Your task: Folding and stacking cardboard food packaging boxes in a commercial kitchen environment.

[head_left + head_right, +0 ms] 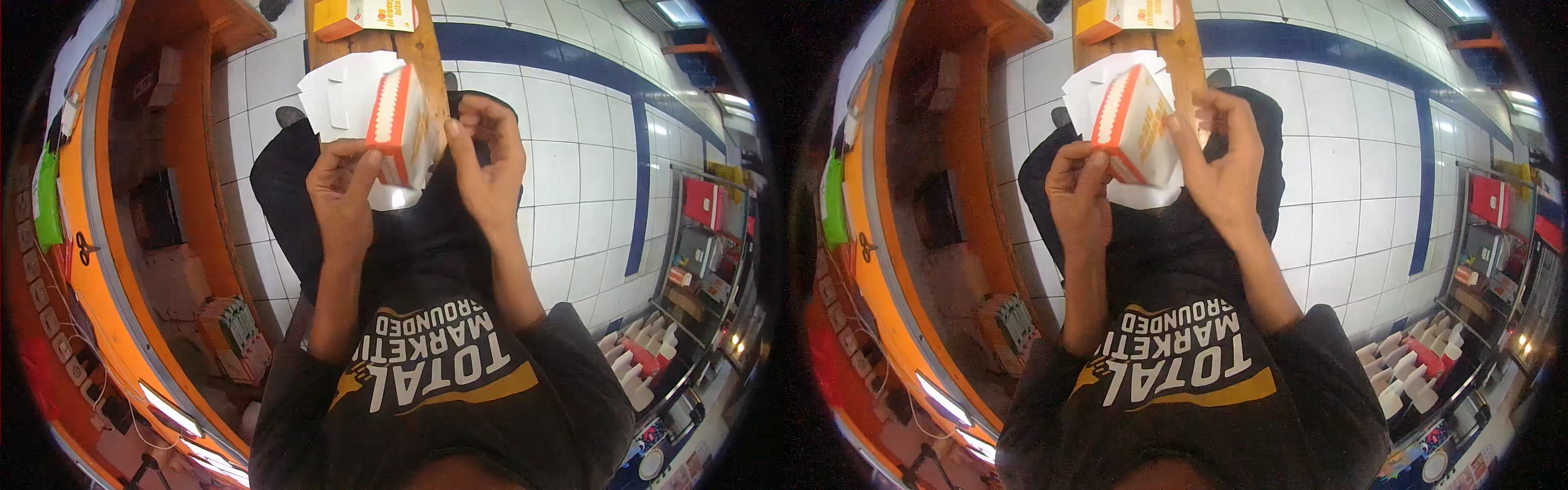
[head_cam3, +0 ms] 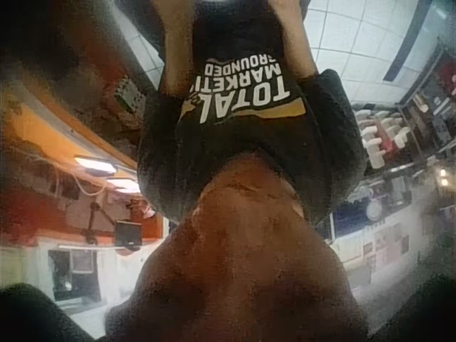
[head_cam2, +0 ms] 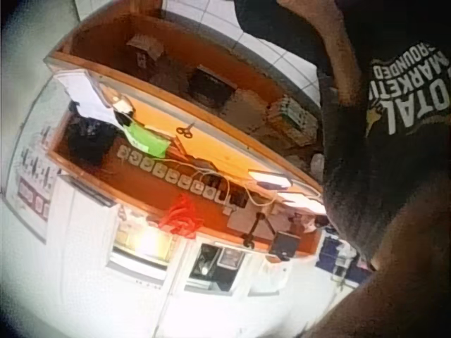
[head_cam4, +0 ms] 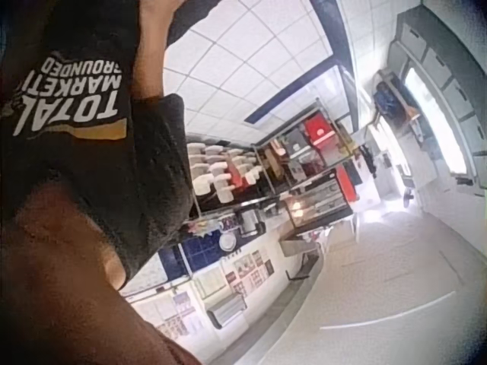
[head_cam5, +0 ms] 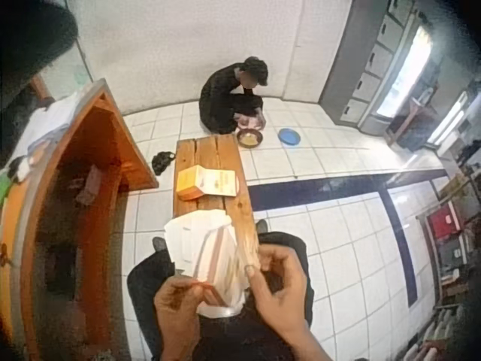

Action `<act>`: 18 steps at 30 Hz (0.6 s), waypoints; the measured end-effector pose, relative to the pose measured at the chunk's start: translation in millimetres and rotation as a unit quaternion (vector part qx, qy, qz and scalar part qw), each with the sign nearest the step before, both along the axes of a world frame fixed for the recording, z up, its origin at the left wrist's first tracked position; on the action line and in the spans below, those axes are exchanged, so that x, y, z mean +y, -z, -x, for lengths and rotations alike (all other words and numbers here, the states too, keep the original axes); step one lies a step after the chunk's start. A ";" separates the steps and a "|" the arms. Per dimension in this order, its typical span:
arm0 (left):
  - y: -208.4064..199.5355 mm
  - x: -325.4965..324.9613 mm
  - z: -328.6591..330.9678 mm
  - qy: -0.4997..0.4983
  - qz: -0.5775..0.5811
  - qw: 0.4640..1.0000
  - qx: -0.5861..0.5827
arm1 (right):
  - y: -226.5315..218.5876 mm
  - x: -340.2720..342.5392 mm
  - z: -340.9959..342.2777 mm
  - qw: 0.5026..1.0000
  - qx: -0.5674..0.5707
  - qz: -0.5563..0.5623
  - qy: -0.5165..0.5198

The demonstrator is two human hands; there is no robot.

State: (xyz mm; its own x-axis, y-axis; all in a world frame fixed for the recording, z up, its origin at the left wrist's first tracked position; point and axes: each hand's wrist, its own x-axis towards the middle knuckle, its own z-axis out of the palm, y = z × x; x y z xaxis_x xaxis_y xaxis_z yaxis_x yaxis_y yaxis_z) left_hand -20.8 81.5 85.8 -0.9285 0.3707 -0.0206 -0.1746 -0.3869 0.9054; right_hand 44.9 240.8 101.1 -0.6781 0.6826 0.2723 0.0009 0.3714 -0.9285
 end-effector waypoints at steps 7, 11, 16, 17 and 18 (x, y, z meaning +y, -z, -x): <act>-1.4 -6.0 9.7 0.045 0.066 0.993 -0.084 | 2.2 18.1 6.3 0.935 -0.101 0.286 -0.182; -16.0 1.9 -0.2 0.021 0.370 0.901 0.226 | -2.4 9.9 0.9 0.928 -0.119 0.284 -0.208; -17.9 -0.3 28.5 0.148 0.208 0.967 0.024 | -0.6 7.9 10.0 0.856 -0.085 0.425 -0.284; -11.0 0.0 32.3 0.118 0.213 0.970 0.027 | 2.0 8.4 14.2 0.852 -0.098 0.415 -0.302; -3.1 -0.2 35.7 0.087 0.218 0.972 0.030 | 11.0 6.4 22.1 0.859 -0.097 0.427 -0.267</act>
